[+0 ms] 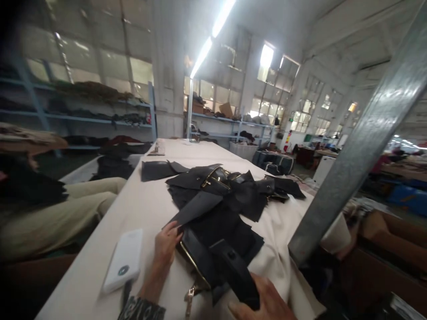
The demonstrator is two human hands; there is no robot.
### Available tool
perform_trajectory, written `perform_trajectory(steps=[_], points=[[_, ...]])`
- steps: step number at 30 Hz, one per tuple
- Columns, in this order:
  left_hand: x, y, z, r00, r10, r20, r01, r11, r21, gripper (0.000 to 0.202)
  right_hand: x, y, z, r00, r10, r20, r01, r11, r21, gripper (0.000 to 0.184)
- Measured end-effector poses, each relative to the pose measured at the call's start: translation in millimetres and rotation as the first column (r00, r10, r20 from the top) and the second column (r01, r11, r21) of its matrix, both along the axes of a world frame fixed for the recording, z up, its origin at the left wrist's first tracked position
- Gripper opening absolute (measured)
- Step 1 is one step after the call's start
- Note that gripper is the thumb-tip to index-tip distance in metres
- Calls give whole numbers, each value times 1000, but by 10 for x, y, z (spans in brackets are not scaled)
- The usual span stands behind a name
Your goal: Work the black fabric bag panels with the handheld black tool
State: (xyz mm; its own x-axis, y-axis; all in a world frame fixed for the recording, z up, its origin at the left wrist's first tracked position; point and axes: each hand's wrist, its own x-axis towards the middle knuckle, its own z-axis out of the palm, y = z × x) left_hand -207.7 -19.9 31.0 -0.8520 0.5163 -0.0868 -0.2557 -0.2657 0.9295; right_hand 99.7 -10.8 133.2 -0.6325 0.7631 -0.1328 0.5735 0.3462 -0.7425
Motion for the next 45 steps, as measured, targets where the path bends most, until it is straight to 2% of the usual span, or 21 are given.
perform_trajectory(steps=[4, 7, 14, 20, 27, 31, 34, 37, 40, 45], points=[[5, -39, 40, 994, 46, 95, -47, 999, 13, 20, -391, -13, 219, 996, 85, -15, -86, 985, -149, 20], [34, -38, 68, 993, 37, 115, -40, 999, 23, 20, -664, 44, 286, 985, 162, -65, -172, 964, -203, 18], [83, -85, 158, 990, -4, 142, -3, 999, 46, 28, -971, 149, 171, 979, 180, -95, -194, 966, -172, 21], [129, -130, 221, 979, -74, 188, 56, 993, 99, 39, -1140, 225, 161, 949, 269, -163, -304, 918, -255, 25], [158, -118, 238, 962, -93, 255, 55, 987, 152, 28, -1090, 294, 262, 970, 139, -197, -182, 959, -219, 20], [181, -105, 249, 963, -70, 261, 37, 991, 131, 24, -940, 304, 292, 969, 151, -194, -191, 959, -209, 18], [188, -111, 257, 966, -84, 245, 54, 991, 126, 26, -889, 261, 241, 965, 201, -166, -235, 947, -221, 19], [189, -127, 261, 970, -112, 215, 90, 990, 112, 32, -938, 215, 148, 956, 244, -163, -279, 927, -251, 23], [193, -133, 251, 978, -117, 172, 104, 991, 79, 33, -1019, 205, 94, 962, 205, -178, -249, 928, -278, 22], [171, -77, 142, 997, -78, 11, 78, 997, -4, 25, -952, 273, 136, 961, 176, -212, -225, 946, -234, 24]])
